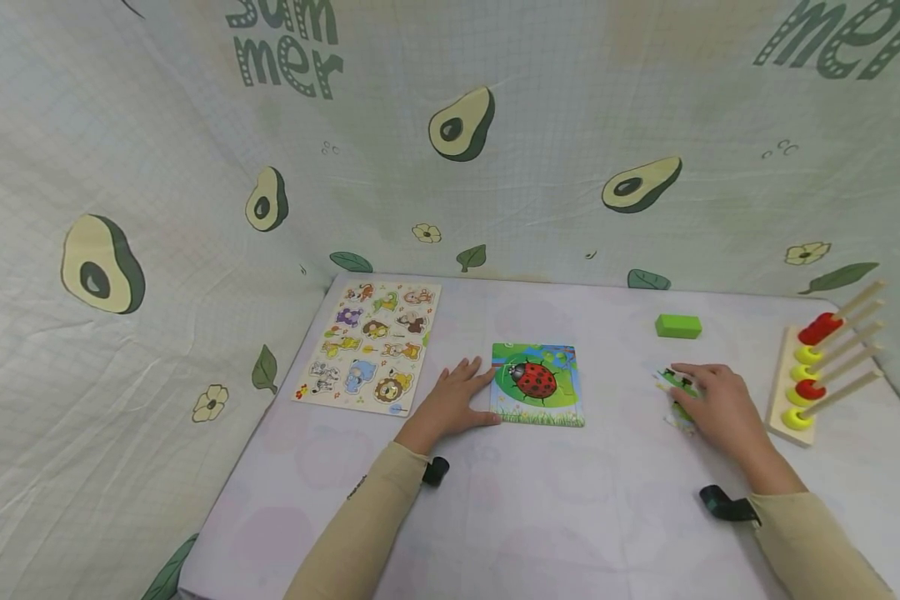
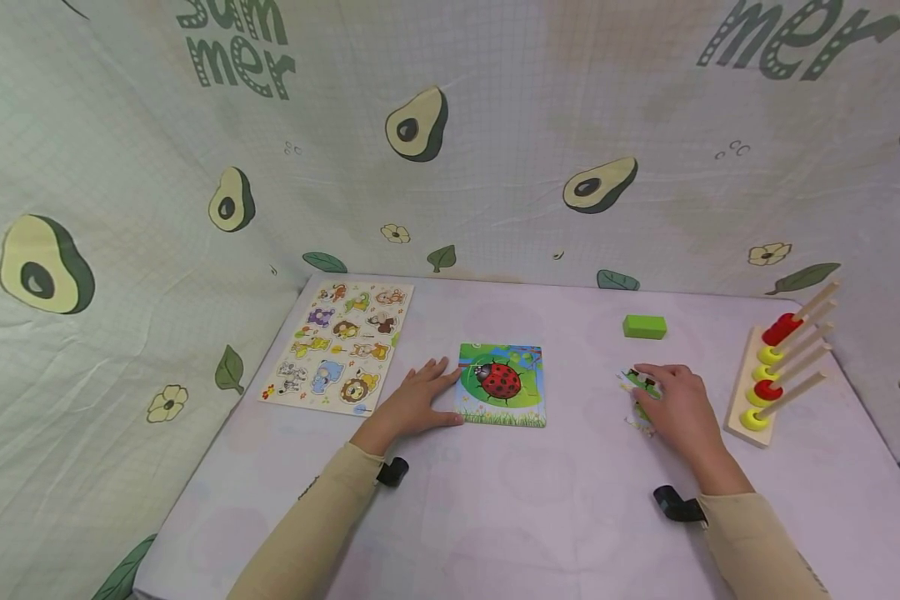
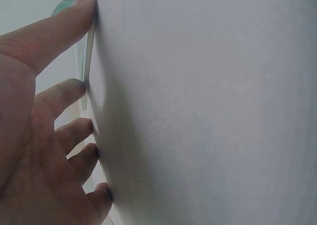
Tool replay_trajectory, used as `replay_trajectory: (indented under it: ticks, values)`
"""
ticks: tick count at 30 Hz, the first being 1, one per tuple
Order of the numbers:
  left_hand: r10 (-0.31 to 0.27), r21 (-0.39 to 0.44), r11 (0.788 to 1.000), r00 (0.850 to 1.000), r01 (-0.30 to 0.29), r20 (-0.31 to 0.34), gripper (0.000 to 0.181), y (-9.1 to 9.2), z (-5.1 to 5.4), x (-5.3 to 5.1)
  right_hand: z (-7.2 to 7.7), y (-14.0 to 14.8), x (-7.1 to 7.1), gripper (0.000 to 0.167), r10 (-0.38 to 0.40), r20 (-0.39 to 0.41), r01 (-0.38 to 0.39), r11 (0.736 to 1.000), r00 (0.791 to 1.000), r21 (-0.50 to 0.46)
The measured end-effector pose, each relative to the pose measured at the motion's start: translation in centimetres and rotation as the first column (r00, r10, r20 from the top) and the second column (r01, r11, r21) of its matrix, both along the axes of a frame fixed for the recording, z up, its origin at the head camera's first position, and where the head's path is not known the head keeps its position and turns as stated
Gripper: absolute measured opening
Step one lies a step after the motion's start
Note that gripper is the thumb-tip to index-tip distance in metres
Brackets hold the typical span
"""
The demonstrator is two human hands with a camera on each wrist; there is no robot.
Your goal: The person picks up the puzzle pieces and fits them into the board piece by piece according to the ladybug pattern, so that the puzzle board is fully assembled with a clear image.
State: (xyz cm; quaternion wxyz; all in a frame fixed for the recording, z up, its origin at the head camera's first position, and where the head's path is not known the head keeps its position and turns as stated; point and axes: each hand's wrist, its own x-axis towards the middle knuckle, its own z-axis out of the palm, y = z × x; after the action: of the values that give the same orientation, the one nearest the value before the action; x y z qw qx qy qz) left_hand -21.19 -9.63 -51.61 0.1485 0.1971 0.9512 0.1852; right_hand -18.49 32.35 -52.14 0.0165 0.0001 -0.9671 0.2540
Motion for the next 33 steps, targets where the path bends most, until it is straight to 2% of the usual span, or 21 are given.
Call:
replay_trajectory:
  ticks: [9,17,26,33]
  values:
    - [-0.003,0.009,1.000,1.000,0.003,-0.009,0.086,0.0,0.2,0.1,0.1,0.4,-0.2,0.049,0.004,0.025,-0.005,1.000,1.000,0.019]
    - [-0.003,0.004,1.000,1.000,0.003,-0.005,0.086,-0.1,0.0,0.0,0.1,0.4,-0.5,0.050,0.018,0.034,-0.018,1.000,0.999,-0.007]
    - [-0.006,0.004,1.000,1.000,0.006,-0.010,0.087,-0.2,-0.2,0.0,0.1,1.0,-0.7,0.051,0.080,0.061,-0.081,0.996,0.995,0.020]
    - [-0.007,0.004,1.000,1.000,0.007,-0.010,0.086,-0.1,-0.3,0.0,0.0,1.4,-0.5,0.048,0.090,0.053,-0.091,0.996,0.995,0.020]
